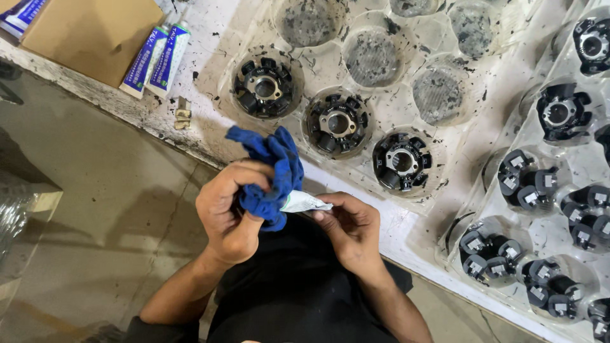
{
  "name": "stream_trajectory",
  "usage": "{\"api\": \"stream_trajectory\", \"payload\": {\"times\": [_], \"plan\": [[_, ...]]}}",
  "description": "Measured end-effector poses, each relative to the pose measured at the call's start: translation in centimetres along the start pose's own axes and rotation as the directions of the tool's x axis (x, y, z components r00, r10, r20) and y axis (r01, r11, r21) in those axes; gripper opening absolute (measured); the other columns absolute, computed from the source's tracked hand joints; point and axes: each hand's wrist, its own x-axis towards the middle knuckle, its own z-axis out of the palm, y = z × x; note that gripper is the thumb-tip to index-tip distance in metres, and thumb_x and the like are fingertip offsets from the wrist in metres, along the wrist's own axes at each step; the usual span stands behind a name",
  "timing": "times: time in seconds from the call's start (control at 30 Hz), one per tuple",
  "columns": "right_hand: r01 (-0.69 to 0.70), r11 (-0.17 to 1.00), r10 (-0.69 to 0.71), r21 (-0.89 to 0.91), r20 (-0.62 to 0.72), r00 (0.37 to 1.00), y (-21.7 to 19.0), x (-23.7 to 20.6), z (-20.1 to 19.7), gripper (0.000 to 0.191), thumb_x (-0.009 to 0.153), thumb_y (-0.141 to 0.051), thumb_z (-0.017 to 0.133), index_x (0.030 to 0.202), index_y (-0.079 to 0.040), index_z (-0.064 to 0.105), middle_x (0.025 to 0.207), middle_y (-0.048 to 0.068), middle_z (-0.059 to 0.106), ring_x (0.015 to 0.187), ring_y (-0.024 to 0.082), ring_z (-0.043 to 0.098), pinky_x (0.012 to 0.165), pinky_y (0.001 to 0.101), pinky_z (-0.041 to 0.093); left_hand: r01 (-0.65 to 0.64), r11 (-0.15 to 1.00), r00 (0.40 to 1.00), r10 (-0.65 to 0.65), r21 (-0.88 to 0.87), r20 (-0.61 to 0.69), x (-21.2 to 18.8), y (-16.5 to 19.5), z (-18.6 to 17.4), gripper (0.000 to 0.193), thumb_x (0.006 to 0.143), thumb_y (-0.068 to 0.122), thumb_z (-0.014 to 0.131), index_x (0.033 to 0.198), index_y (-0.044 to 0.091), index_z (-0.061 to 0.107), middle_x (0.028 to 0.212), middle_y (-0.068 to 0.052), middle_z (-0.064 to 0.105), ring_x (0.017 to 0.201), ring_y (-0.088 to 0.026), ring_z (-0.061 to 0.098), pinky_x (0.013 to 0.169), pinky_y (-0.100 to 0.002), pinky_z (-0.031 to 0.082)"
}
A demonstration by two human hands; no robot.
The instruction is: The person sits at a workbench applying adhesive from a tube onto small black plastic rotor components. They pick each component from a plastic tray, squeeze adhesive onto it, and place it back into the tray, working through the parts one at a time.
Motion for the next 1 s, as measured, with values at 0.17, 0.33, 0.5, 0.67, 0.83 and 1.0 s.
{"api": "stream_trajectory", "payload": {"times": [0.17,0.33,0.5,0.67,0.83,1.0], "plan": [[-0.051,0.95,0.098,-0.307,0.141,0.985,-1.4,0.4,-0.8,0.017,0.086,0.0,0.081,0.103,0.002,0.076,0.093,0.006,0.078,0.088,0.008,0.069,0.083,0.0246,0.058,-0.008,0.999,0.988,0.0,0.053,0.152,0.9,0.4,-0.3,0.014,0.098,0.011,0.068,0.104,-0.001,0.063,0.104,-0.011,0.07,0.089,-0.016,0.067,0.083,-0.024,0.052],[-0.039,0.955,0.114,-0.294,0.242,0.964,-1.1,0.5,0.0,0.003,0.093,-0.002,0.075,0.094,0.0,0.072,0.087,0.004,0.075,0.083,0.007,0.063,0.076,0.0249,0.054,0.039,0.998,0.98,-0.048,0.05,0.195,0.8,0.3,0.4,0.016,0.102,0.015,0.066,0.104,0.0,0.062,0.1,-0.008,0.069,0.089,-0.015,0.066,0.084,-0.026,0.052],[0.105,0.943,0.002,-0.316,0.319,0.948,-0.6,0.8,0.4,0.004,0.097,-0.002,0.068,0.094,0.001,0.067,0.087,0.007,0.07,0.079,0.013,0.061,0.073,0.0285,0.051,0.059,0.998,0.979,-0.066,0.037,0.196,0.5,-0.2,0.1,0.016,0.104,0.017,0.063,0.105,0.001,0.06,0.1,-0.008,0.068,0.09,-0.015,0.066,0.085,-0.026,0.052],[0.238,0.873,-0.064,-0.426,0.383,0.922,-0.9,1.0,0.3,0.012,0.102,-0.007,0.06,0.097,0.001,0.066,0.085,0.01,0.065,0.077,0.023,0.062,0.073,0.0336,0.051,0.108,0.994,0.972,-0.111,0.024,0.206,0.4,-1.0,-0.1,0.018,0.107,0.018,0.061,0.106,0.001,0.059,0.1,-0.007,0.067,0.087,-0.012,0.062,0.082,-0.024,0.051],[0.226,0.935,-0.132,-0.273,0.326,0.936,-0.7,0.9,0.8,0.016,0.103,-0.006,0.056,0.097,0.0,0.069,0.09,0.011,0.068,0.079,0.022,0.064,0.075,0.0325,0.051,0.266,0.955,0.948,-0.235,-0.13,0.214,0.2,-1.3,0.0,0.022,0.105,0.022,0.059,0.107,0.001,0.057,0.101,-0.006,0.067,0.081,-0.01,0.059,0.074,-0.023,0.051],[0.158,0.957,-0.057,-0.242,0.379,0.924,-0.1,1.4,0.3,0.009,0.1,-0.005,0.068,0.099,0.003,0.068,0.092,0.01,0.067,0.085,0.017,0.062,0.079,0.0292,0.051,0.066,0.996,0.968,-0.078,0.056,0.24,0.7,-1.3,-0.4,0.019,0.106,0.02,0.059,0.105,0.001,0.06,0.099,-0.007,0.066,0.085,-0.014,0.063,0.079,-0.026,0.051]]}}
